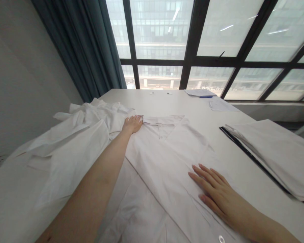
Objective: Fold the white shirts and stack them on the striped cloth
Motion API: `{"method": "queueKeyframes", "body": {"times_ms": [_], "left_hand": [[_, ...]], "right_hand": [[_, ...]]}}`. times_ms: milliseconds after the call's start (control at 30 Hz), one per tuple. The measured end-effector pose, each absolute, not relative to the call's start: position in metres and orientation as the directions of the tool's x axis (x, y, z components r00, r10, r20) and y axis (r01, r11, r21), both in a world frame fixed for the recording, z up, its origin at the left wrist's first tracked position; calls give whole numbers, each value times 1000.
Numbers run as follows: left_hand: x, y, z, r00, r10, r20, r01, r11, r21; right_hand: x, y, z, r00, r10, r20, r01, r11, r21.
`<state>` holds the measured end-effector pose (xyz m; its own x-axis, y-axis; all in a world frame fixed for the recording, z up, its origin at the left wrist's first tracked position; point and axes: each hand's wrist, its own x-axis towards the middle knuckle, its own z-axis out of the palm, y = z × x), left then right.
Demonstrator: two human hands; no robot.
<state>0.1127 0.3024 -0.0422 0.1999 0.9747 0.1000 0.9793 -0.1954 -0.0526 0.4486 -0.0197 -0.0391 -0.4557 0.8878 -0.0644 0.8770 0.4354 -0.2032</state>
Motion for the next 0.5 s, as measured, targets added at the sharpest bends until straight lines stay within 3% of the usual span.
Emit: {"method": "queueKeyframes", "body": {"times_ms": [233, 500], "left_hand": [[118, 277, -34, 174, 957, 231, 982, -151, -112], [120, 191, -37, 328, 939, 107, 939, -311, -148]], "right_hand": [[448, -19, -37, -469, 883, -14, 860, 453, -234], [446, -17, -30, -471, 882, -14, 860, 455, -232]]}}
